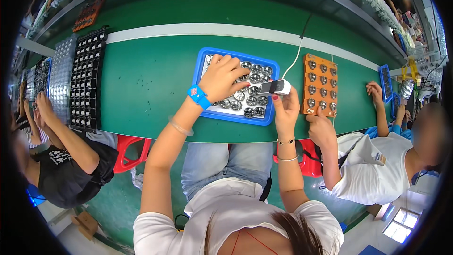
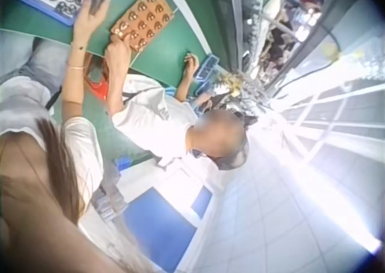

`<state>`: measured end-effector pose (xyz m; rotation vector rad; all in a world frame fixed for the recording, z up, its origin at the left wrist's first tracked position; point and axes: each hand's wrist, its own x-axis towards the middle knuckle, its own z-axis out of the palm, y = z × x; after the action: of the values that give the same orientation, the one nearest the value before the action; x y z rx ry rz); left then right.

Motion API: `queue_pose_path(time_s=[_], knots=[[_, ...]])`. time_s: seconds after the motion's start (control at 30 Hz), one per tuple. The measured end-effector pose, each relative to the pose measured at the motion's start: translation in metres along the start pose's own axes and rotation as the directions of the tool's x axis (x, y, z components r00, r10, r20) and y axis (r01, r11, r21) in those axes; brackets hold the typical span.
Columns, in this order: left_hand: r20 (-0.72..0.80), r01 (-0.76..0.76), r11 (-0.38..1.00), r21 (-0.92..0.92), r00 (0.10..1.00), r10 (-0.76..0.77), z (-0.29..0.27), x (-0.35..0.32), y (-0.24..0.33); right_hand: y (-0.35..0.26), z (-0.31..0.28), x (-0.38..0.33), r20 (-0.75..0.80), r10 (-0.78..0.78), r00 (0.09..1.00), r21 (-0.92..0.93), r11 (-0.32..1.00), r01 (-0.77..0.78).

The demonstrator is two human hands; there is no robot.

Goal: Inspecting and testing small electronic components using a handheld probe on an assembly line.

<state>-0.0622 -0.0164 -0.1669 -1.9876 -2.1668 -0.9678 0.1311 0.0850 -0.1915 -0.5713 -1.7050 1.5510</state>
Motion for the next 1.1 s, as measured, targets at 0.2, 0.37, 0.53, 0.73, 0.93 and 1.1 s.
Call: queue_pose_path(time_s=[0.2,0.37,0.53,0.73,0.93,1.1], knots=[[0.068,-0.096,0.995,0.019,0.993,0.095,-0.001,-0.008,0.007,-0.012,-0.001,0.006,0.112,0.008,0.994,-0.169,0.986,0.011],[-0.043,-0.068,0.995,-0.075,0.997,0.065,-0.01,-0.002,0.024,-0.01,-0.001,0.008,0.202,0.047,0.978,-0.193,0.981,-0.007],[-0.073,-0.037,0.996,-0.076,0.997,0.031,-0.011,-0.001,0.029,-0.007,0.0,0.005,0.121,0.032,0.992,-0.098,0.995,-0.02],[0.016,-0.009,0.999,0.045,1.0,0.008,0.004,-0.008,0.015,-0.01,-0.006,0.002,-0.086,0.021,0.996,0.144,0.99,-0.009],[0.028,0.067,0.993,-0.101,0.998,-0.064,-0.006,-0.011,0.019,-0.006,-0.012,-0.007,0.022,0.025,0.999,0.032,0.999,-0.026],[0.089,0.01,0.997,-0.08,0.996,-0.003,-0.009,-0.028,0.017,-0.009,-0.01,-0.011,0.129,-0.014,0.991,-0.211,0.977,0.042]])
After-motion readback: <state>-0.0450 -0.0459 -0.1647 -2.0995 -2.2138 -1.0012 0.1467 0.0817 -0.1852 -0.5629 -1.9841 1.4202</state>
